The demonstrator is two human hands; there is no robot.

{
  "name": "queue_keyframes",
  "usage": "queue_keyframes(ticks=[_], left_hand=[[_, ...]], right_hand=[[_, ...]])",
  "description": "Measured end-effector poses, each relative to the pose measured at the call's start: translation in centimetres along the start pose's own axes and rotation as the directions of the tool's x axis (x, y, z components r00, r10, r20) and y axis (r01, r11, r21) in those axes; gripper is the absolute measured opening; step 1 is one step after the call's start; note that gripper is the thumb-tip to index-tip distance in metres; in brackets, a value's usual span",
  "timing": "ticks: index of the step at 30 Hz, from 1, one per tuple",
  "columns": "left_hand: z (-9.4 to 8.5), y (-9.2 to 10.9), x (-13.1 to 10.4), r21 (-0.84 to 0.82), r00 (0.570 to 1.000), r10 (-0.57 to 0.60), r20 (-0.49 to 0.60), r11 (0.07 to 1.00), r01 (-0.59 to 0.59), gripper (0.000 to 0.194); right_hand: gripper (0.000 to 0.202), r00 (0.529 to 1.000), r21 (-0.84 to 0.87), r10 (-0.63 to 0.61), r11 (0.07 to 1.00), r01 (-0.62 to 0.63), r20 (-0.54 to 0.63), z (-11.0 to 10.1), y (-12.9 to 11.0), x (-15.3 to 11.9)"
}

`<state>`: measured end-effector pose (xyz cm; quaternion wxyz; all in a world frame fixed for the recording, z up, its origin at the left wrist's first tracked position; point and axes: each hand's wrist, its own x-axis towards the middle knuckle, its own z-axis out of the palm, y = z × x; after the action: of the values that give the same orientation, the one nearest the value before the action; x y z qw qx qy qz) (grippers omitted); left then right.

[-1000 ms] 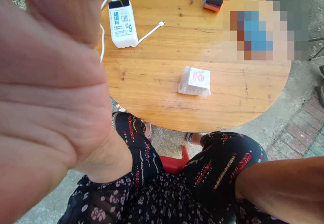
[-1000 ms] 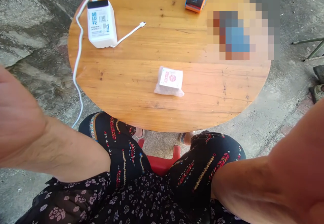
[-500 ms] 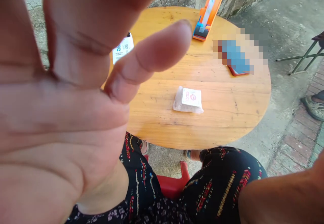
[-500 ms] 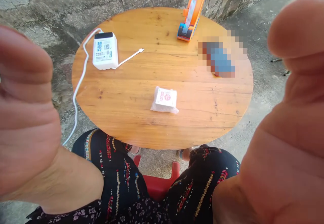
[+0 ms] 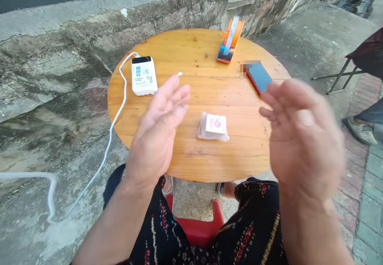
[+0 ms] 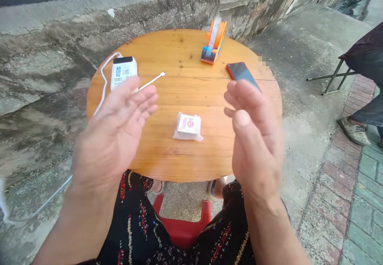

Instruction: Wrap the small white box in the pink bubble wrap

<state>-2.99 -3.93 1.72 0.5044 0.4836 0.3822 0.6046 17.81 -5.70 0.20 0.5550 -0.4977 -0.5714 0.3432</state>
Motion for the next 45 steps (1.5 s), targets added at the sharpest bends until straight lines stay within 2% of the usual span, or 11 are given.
queue_keyframes(ticks=[2,4,7,9,15,21,25,31,38,42,45], left_hand=[[0.1,-2.7,-0.3,0.06,0.994,-0.102,-0.033,0.993,0.104,0.043],[0.2,-5.0,-0.8,0.165,0.985,-0.16,-0.067,0.972,0.17,0.045],[0.5,-6.4,-1.1,0.362,0.979,-0.176,-0.101,0.91,0.201,0.044],[0.7,-6.4,-1.0,0.427,0.979,-0.187,-0.078,0.881,0.202,0.044],[0.6,-6.4,0.1,0.433,0.985,-0.155,0.069,0.894,0.111,0.039],[0.5,-6.3,-0.1,0.406,0.984,-0.164,0.066,0.905,0.123,0.041],[0.3,-6.0,-0.4,0.469,0.999,-0.046,-0.005,0.882,0.043,0.038],[0.4,-5.6,-0.5,0.456,0.966,-0.228,0.118,0.877,0.152,0.053],[0.5,-5.4,-0.2,0.448,0.947,-0.282,0.153,0.874,0.188,0.05],[0.2,-5.7,-0.5,0.449,0.976,-0.19,0.108,0.885,0.122,0.051],[0.1,-5.8,-0.7,0.477,0.998,-0.062,0.031,0.878,0.04,0.046]], right_hand=[[0.031,0.997,0.098,0.072,0.993,-0.068,-0.031,0.9,1.7,-0.2],[0.038,0.983,0.073,0.17,0.982,-0.174,0.063,1.7,3.7,-0.9],[0.047,0.98,0.006,0.155,0.988,-0.157,0.122,2.3,5.7,-2.0],[0.048,0.984,-0.028,0.102,0.995,-0.099,0.143,2.5,6.2,-2.3],[0.04,0.987,-0.27,-0.012,0.961,0.055,0.16,3.3,5.6,-1.3],[0.044,0.974,-0.223,0.003,0.974,0.049,0.227,2.2,5.3,-0.9],[0.041,0.991,-0.259,-0.007,0.965,0.043,0.136,0.6,5.4,-0.7],[0.041,0.986,-0.294,0.021,0.955,0.029,0.165,1.1,6.2,-0.7],[0.03,0.984,-0.378,0.011,0.924,0.059,0.18,2.1,5.6,-0.9],[0.03,0.977,-0.27,0.006,0.961,0.053,0.214,1.0,5.5,-0.9],[0.022,0.995,-0.299,-0.02,0.953,0.049,0.1,0.0,5.6,-0.6]])
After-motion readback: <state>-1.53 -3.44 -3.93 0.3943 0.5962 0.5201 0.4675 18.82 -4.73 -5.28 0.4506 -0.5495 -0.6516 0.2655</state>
